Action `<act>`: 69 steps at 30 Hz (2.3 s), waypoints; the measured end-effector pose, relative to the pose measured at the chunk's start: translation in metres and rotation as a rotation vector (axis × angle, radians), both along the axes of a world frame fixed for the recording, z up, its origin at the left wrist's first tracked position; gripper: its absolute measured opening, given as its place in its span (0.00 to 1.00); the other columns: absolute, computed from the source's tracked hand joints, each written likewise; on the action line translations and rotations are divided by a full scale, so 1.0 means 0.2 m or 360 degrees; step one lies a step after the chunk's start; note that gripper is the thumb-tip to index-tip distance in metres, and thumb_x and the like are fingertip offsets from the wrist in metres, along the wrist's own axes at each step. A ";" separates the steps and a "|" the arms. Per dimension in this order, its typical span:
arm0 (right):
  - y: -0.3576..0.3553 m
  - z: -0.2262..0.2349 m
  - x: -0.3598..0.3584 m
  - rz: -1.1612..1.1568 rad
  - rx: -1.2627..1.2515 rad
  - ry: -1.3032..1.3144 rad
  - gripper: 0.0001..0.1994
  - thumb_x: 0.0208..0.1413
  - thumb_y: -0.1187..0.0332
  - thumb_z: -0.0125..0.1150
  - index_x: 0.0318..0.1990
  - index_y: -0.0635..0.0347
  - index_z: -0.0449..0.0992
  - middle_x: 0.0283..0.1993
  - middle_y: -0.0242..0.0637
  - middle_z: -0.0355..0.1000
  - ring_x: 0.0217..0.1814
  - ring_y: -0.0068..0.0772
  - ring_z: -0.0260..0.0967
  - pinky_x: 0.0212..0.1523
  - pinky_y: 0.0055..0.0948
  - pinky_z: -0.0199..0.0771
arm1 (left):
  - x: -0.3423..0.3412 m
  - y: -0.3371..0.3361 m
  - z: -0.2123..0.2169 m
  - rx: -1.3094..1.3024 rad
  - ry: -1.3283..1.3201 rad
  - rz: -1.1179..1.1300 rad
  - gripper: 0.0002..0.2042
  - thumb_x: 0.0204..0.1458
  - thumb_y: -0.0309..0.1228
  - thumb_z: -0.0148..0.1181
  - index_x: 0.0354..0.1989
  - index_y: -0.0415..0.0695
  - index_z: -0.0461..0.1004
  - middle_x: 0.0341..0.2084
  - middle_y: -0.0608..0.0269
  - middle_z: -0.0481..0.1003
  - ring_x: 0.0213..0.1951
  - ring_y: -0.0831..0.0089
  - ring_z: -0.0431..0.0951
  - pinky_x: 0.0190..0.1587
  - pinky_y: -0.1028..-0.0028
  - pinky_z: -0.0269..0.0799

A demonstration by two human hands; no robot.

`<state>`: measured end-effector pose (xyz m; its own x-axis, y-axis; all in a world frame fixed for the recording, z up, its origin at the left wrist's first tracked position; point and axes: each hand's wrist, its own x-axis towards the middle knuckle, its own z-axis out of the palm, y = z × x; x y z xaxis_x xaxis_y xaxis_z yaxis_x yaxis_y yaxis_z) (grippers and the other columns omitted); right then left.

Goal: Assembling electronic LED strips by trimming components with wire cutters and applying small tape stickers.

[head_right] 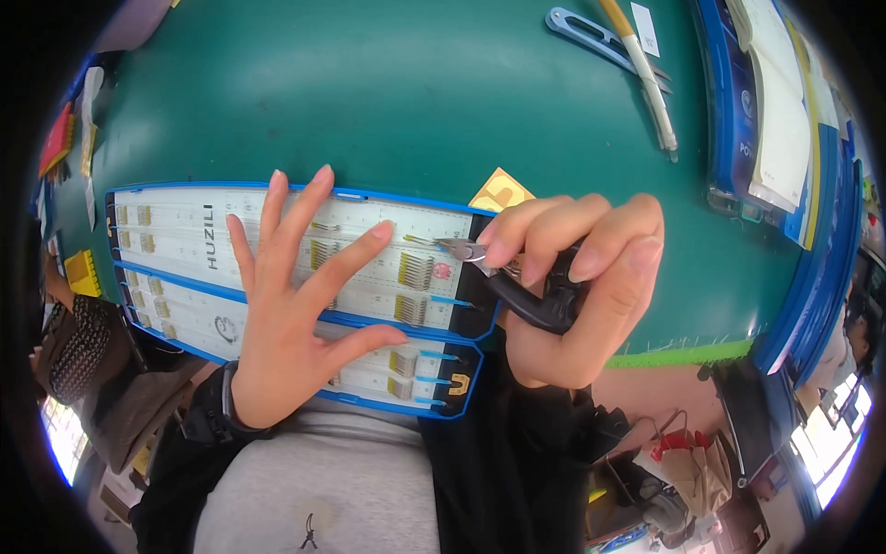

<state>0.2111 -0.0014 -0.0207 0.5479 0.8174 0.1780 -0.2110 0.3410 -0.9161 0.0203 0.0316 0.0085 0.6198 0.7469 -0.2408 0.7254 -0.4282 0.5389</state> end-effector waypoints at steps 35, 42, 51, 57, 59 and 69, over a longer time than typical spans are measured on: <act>-0.21 0.21 0.19 0.0003 -0.0567 -0.1422 0.13 0.53 0.65 0.63 0.42 0.58 0.67 0.33 0.40 0.71 0.31 0.38 0.70 0.34 0.33 0.69 | 0.01 -0.05 0.03 0.0138 0.0142 0.0086 0.36 0.40 0.50 0.68 0.62 0.61 0.66 0.70 0.52 0.46 0.70 0.42 0.39 0.61 0.31 0.28; -0.41 0.18 0.34 -0.0269 -0.0889 -0.2048 0.21 0.42 0.63 0.72 0.48 0.50 0.78 0.56 0.35 0.71 0.66 0.42 0.59 0.66 0.46 0.47 | -0.06 -0.08 0.00 0.0281 0.0307 0.0153 0.34 0.46 0.49 0.63 0.65 0.62 0.62 0.71 0.55 0.44 0.70 0.42 0.37 0.62 0.30 0.26; -1.12 0.04 0.65 -0.1290 -0.1450 -0.2101 0.05 0.45 0.70 0.70 0.30 0.57 0.81 0.49 0.38 0.72 0.52 0.41 0.69 0.53 0.37 0.65 | -0.17 -0.08 0.00 0.0535 0.0113 0.0223 0.36 0.53 0.56 0.49 0.70 0.54 0.51 0.71 0.58 0.44 0.71 0.47 0.38 0.64 0.34 0.24; -1.05 -0.06 0.66 -0.1396 -0.1218 -0.2091 0.04 0.46 0.75 0.67 0.30 0.62 0.77 0.45 0.37 0.72 0.53 0.43 0.70 0.50 0.37 0.67 | -0.31 -0.06 0.05 0.0587 0.0086 0.0269 0.36 0.55 0.56 0.47 0.70 0.54 0.50 0.71 0.58 0.44 0.71 0.47 0.37 0.65 0.36 0.25; -1.02 -0.09 0.65 -0.1357 -0.1066 -0.2027 0.06 0.46 0.79 0.64 0.32 0.64 0.74 0.43 0.40 0.71 0.54 0.44 0.70 0.50 0.36 0.69 | -0.34 -0.07 0.08 0.0549 0.0092 0.0286 0.36 0.55 0.55 0.48 0.70 0.53 0.50 0.71 0.56 0.44 0.71 0.47 0.36 0.66 0.39 0.24; -1.02 0.24 0.46 -0.1289 -0.1066 -0.1279 0.12 0.62 0.66 0.54 0.39 0.69 0.76 0.46 0.41 0.75 0.46 0.30 0.70 0.51 0.31 0.68 | -0.28 -0.10 0.12 -0.0119 -0.0820 -0.0311 0.38 0.49 0.36 0.65 0.67 0.43 0.53 0.68 0.46 0.48 0.70 0.44 0.44 0.68 0.48 0.35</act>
